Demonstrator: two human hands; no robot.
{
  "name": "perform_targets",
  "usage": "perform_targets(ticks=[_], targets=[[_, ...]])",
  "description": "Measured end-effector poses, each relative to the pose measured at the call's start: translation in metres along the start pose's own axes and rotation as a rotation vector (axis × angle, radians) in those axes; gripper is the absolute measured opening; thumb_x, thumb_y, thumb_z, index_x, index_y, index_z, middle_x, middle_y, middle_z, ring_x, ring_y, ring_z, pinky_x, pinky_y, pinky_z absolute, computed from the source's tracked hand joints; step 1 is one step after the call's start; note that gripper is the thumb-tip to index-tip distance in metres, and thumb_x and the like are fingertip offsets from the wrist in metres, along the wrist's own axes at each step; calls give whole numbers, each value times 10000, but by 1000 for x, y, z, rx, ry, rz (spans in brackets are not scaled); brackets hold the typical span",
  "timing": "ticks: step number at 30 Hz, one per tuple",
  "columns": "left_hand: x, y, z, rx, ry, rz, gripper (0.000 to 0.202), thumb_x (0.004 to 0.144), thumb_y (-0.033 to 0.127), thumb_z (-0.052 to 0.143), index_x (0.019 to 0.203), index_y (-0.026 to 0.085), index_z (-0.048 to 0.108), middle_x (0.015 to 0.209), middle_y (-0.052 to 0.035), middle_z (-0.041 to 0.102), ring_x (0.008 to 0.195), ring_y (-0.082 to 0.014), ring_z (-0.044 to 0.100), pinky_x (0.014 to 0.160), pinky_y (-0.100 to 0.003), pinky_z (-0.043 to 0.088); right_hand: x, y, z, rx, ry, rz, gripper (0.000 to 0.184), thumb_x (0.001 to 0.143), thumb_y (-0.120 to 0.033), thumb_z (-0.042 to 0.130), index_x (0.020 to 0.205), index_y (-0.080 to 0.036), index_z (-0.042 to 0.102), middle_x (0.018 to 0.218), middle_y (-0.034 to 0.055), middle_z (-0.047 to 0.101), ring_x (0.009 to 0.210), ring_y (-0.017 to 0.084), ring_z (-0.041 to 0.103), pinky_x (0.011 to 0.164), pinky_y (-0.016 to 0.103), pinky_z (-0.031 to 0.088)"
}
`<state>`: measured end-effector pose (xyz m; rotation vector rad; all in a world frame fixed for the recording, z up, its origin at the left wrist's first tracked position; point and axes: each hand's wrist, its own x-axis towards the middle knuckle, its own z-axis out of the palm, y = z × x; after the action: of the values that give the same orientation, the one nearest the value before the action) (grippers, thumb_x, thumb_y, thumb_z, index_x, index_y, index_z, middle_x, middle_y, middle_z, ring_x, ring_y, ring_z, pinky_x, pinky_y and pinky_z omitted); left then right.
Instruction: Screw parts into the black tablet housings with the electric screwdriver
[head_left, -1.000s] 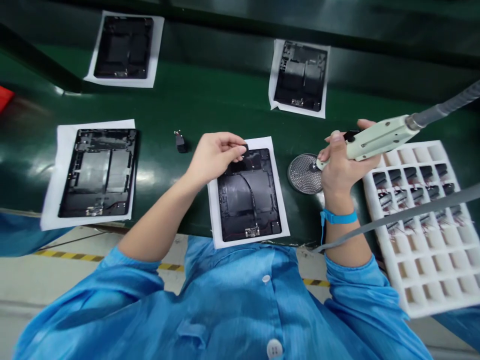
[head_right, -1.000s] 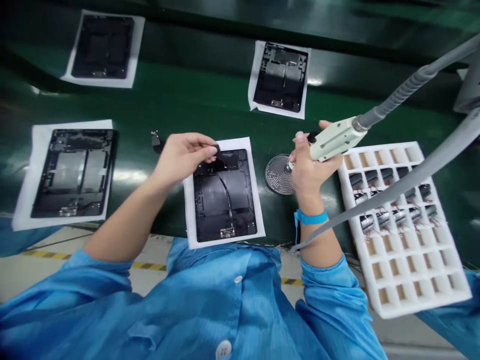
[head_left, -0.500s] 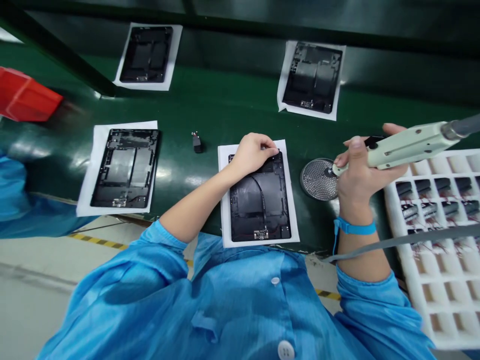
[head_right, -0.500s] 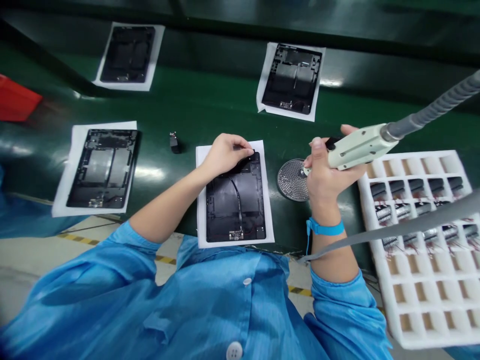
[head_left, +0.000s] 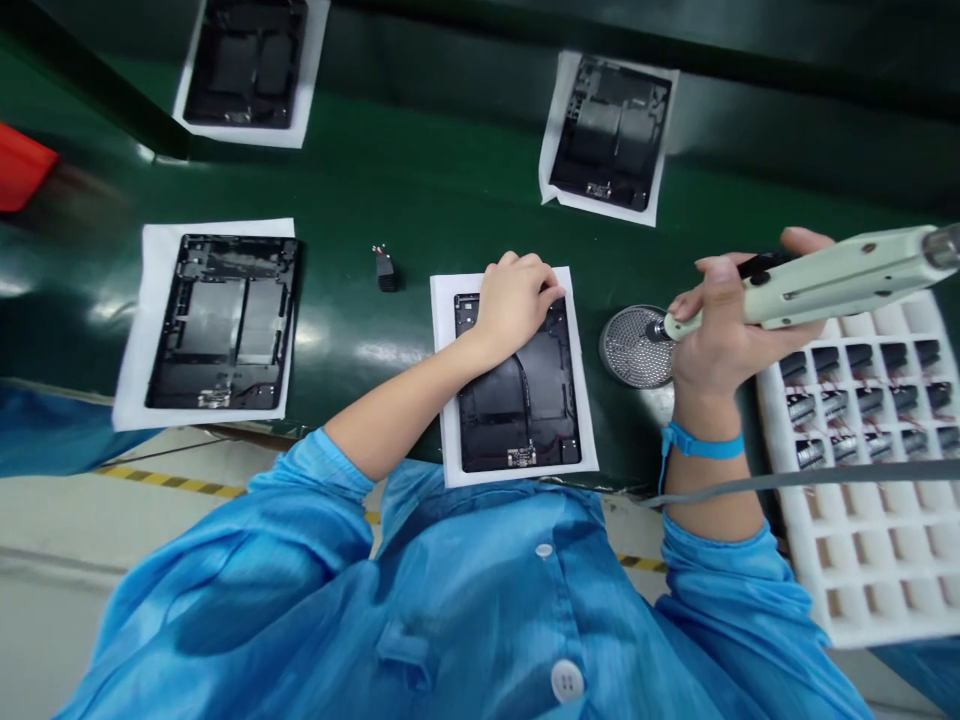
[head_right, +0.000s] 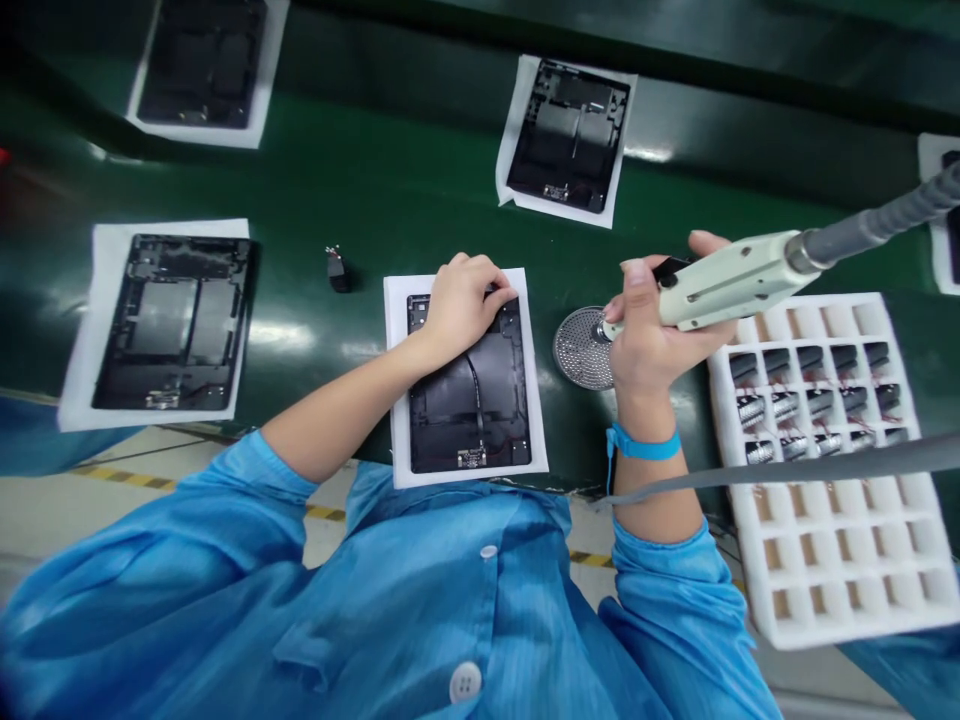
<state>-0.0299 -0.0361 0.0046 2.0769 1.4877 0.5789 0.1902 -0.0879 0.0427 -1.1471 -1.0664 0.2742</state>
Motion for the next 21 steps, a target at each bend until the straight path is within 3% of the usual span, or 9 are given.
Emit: perform_targets(ticks=[6,9,12,17,21], targets=[[4,-5,2,22,-34,62,190,1173,324,768,1131,209,914,1209,-135,833,1287,-381,675,1132,-518,525,9,-13,31,30,-65,-70,341,1123,-354,796,1369,-249,586,1031,14,757,662,121,648,693,359,667],[10,-11,2,-8,-65,81,181,1157,297,787,1080,211,926,1196,-133,833,1263,-374,675,1117,-510,513,10,-15,60,-68,-78,-109,255,1219,-429,637,1391,-287,515,1070,22,728,672,111,628,689,344,651],[13,-16,3,-47,-65,110,179,1151,291,786,1082,227,938,1178,-126,837,1260,-370,688,1107,-504,516,7,-3,83,-140,-150,-39,329,1271,-521,529,1492,-293,440,1133,44,725,633,65,535,669,320,620],[12,-16,5,-65,-49,141,199,1147,288,769,1084,217,944,1144,-130,838,1270,-381,711,1115,-520,523,-3,26,88,-173,-326,114,587,1254,-638,551,1682,-283,363,1273,104,756,735,85,649,819,405,716],[10,-11,1,-28,-59,147,219,1160,282,746,1096,210,943,1146,-129,839,1265,-374,714,1105,-509,522,-8,29,88,-52,-226,36,515,1201,-638,672,1564,-325,483,1168,45,740,677,146,699,695,388,675]])
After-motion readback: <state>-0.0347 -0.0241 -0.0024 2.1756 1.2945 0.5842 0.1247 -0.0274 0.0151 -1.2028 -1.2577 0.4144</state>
